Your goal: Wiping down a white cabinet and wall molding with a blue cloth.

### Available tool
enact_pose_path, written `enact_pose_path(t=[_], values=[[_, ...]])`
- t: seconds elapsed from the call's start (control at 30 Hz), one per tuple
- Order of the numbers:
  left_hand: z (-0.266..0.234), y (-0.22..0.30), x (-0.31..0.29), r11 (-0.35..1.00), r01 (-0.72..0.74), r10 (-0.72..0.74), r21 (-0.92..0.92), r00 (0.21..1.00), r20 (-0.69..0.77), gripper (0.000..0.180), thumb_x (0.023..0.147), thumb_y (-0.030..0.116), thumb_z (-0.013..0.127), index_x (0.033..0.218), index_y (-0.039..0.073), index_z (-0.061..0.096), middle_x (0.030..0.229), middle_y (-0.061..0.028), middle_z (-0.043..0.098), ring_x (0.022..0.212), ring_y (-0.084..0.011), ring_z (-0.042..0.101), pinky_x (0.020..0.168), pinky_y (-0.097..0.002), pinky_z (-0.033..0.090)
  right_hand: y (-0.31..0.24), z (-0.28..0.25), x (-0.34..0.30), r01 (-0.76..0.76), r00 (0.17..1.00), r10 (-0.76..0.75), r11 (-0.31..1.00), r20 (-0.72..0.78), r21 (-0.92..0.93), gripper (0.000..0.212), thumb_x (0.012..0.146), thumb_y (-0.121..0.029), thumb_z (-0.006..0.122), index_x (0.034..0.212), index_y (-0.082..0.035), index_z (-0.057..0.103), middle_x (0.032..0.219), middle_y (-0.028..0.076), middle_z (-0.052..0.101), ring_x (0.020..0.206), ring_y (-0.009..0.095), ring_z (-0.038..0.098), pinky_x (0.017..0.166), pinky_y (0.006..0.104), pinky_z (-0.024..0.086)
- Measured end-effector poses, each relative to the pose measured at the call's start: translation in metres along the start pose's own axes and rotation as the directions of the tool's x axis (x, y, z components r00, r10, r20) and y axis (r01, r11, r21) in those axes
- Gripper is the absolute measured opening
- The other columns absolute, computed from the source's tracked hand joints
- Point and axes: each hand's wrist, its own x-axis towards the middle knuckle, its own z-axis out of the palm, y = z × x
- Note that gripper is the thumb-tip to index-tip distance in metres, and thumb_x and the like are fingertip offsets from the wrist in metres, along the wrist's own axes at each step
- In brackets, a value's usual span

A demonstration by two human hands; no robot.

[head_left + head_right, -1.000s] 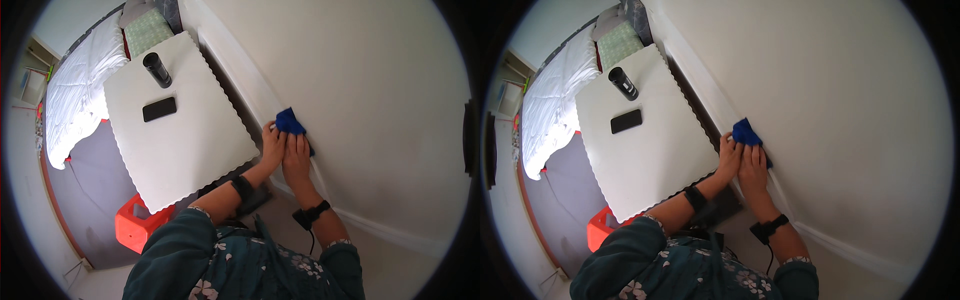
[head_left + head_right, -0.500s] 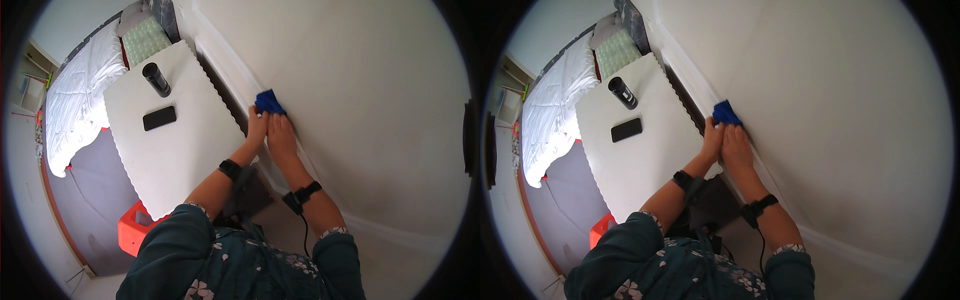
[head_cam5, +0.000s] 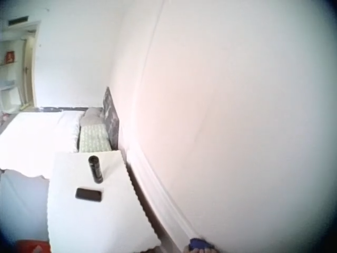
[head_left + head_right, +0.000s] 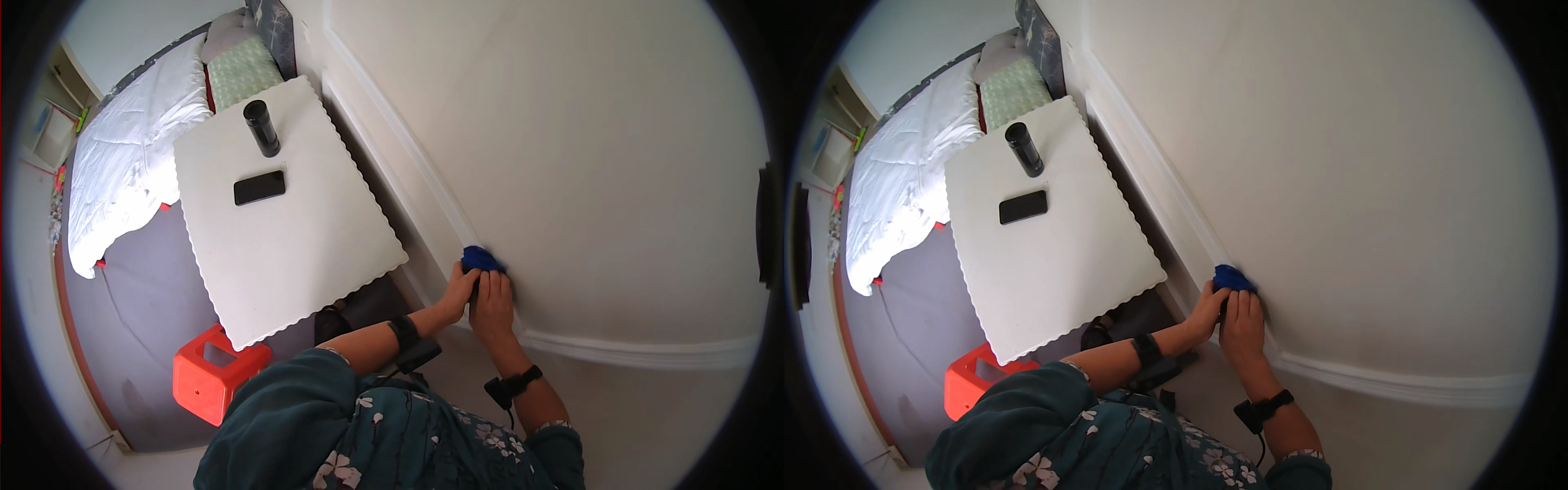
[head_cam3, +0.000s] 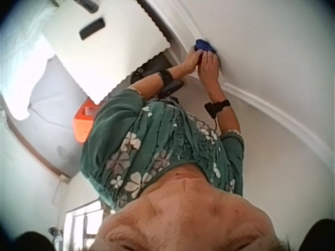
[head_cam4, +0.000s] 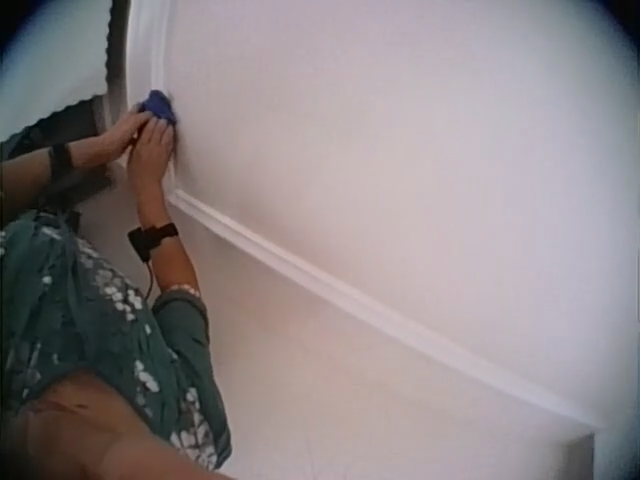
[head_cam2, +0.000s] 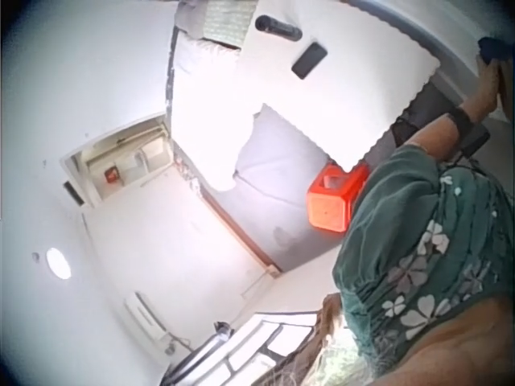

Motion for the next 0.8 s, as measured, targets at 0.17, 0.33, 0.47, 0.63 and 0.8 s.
enact_pose_path(t=[0.17, 0.33, 0.47, 0.63, 0.8], values=[[-0.026, 0.023, 0.033, 0.978, -0.198, 0.202, 0.058, 0.976, -0.083, 0.032, 0.091, 0.027, 0.06, 0.111, 0.004, 0.052, 0.1, -0.0098, 0.059, 0.093, -0.0195, 0.058, 0.079, -0.0334, 0.049, -0.021, 0.018, 0.054, 0.082, 0.989, -0.099, 0.985, -0.11, -0.153, 0.046, 0.08, -0.007, 0.058, 0.123, 0.01, 0.05, 0.113, 0.026, 0.054, 0.107, 0.042, 0.053, 0.094, 0.0467, 0.046], [-0.059, 0.105, 0.083, 0.788, -0.394, 0.517, 0.473, 0.841, -0.161, 0.034, 0.093, 0.031, 0.06, 0.105, -0.001, 0.055, 0.094, -0.0154, 0.063, 0.088, -0.0221, 0.06, 0.077, -0.036, 0.049, -0.038, 0.054, 0.147, 0.121, 0.979, -0.147, 0.976, -0.141, -0.179, 0.047, 0.079, -0.007, 0.058, 0.121, 0.012, 0.051, 0.112, 0.024, 0.056, 0.107, 0.039, 0.053, 0.096, 0.043, 0.046], [-0.112, 0.157, 0.164, 0.493, -0.586, 0.748, 0.643, 0.663, 0.029, 0.043, 0.093, 0.03, 0.059, 0.116, -0.006, 0.049, 0.093, -0.0185, 0.061, 0.085, -0.0248, 0.058, 0.076, -0.0382, 0.049, -0.054, 0.079, 0.237, 0.171, 0.977, -0.192, 0.964, -0.088, -0.202, 0.047, 0.08, -0.008, 0.057, 0.122, 0.013, 0.052, 0.116, 0.023, 0.054, 0.109, 0.036, 0.051, 0.095, 0.0406, 0.046], [-0.185, 0.243, 0.24, 0.043, -0.721, 0.825, 0.692, 0.416, 0.383, 0.039, 0.093, 0.031, 0.059, 0.111, -0.003, 0.05, 0.093, -0.0178, 0.059, 0.084, -0.0224, 0.057, 0.075, -0.0376, 0.048, -0.09, 0.108, 0.337, 0.186, 0.964, -0.223, 0.956, -0.146, -0.228, 0.047, 0.081, -0.01, 0.056, 0.123, 0.01, 0.053, 0.114, 0.019, 0.054, 0.107, 0.032, 0.05, 0.095, 0.0358, 0.043], [-0.18, 0.329, 0.256, -0.124, -0.518, 0.803, 0.847, 0.448, 0.392, 0.023, 0.089, 0.02, 0.059, 0.102, 0.001, 0.056, 0.091, -0.0178, 0.059, 0.094, -0.0305, 0.057, 0.081, -0.0386, 0.046, -0.094, 0.133, 0.413, 0.189, 0.967, -0.224, 0.95, -0.121, -0.247, 0.048, 0.081, -0.012, 0.058, 0.123, 0.01, 0.052, 0.115, 0.017, 0.054, 0.108, 0.029, 0.049, 0.092, 0.0338, 0.043]])
